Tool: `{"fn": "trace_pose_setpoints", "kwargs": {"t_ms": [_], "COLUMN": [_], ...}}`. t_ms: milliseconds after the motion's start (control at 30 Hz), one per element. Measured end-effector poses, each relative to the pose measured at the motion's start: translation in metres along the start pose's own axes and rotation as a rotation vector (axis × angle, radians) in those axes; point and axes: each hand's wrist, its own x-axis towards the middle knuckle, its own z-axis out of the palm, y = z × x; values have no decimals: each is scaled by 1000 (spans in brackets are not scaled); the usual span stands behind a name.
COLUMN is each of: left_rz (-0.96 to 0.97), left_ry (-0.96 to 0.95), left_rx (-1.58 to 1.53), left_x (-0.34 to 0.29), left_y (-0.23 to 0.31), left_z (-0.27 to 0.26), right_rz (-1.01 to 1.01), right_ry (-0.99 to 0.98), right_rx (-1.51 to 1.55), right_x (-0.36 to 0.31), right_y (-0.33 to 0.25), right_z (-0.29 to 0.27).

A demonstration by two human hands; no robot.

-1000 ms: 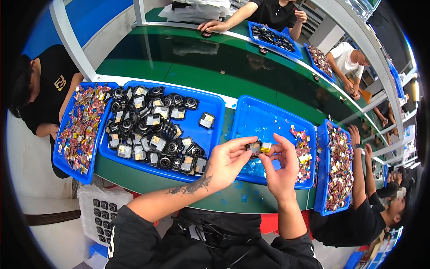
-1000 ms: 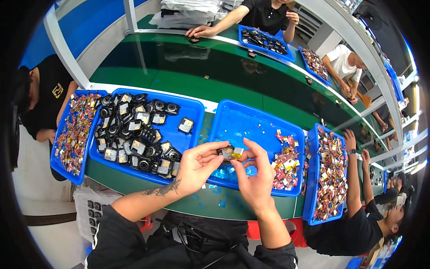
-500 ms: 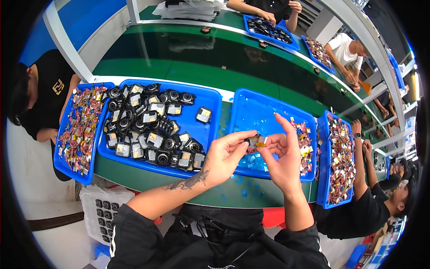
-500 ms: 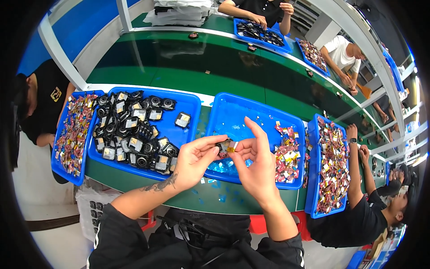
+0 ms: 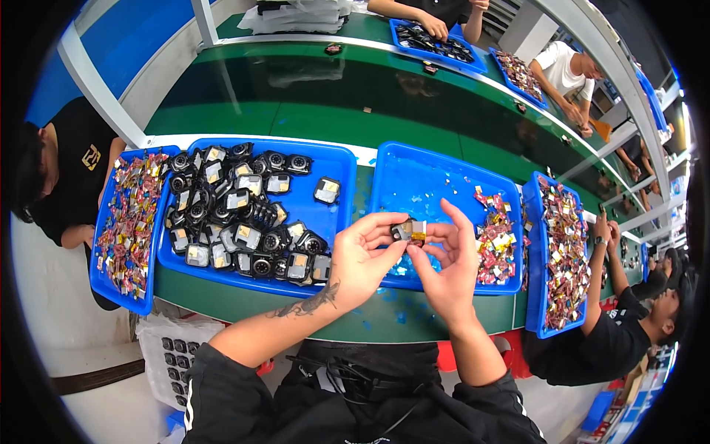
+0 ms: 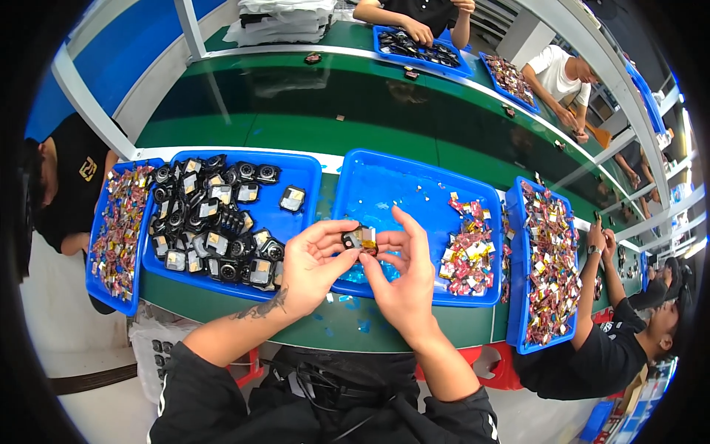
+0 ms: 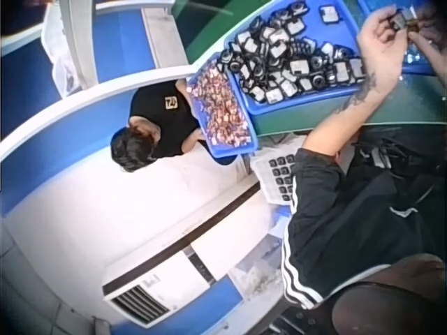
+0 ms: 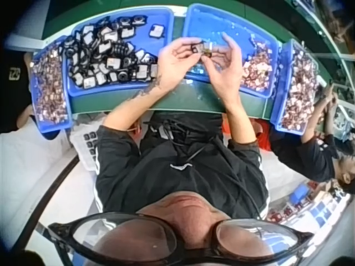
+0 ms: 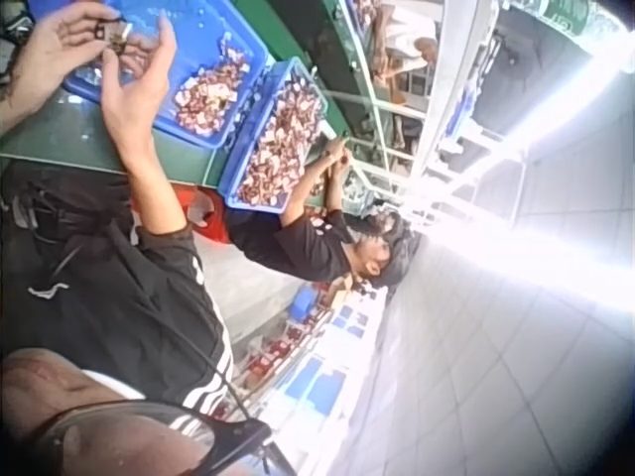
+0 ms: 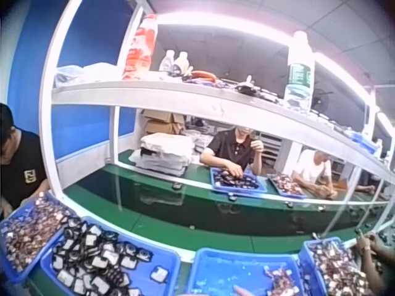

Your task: Assembling small electronic components by attaching colorful parts into black rectangular housings.

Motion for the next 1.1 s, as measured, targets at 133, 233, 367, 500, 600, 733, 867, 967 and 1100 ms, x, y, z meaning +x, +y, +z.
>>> {"fn": "trace_pose_setpoints", "kwargs": {"t_ms": [133,233,367,500,600,733,867,967,1100], "left_rz": [74,44,323,684,285,86,24,-50,-201], "left_ry": [-5,4,52,108,18,78,49,-54,-71], "left_rx": [98,172,1632,2029,1813,1645,782,272,70], "left_x": [0,7,46,51,57,62,63,65,62], "left_y": [-1,21,55,15,14,47,65,57,48], "left_z": [0,-3,-66,-107,-102,-77,-62,-38,-21], "right_rz": [227,312,386,555,555,382,204,-66,30], "right_ry": [-78,-217,-261,-106,-90,-101,-80,-328,-760], "right_rx": [200,235,134,43,-178,-652,-624,-737,-963], "right_x": [10,40,148,233,243,247,233,184,100], "right_y": [0,9,40,128,162,159,119,63,39], "right_z": [-5,-15,-31,-37,-36,-57,-95,-129,-150]}}
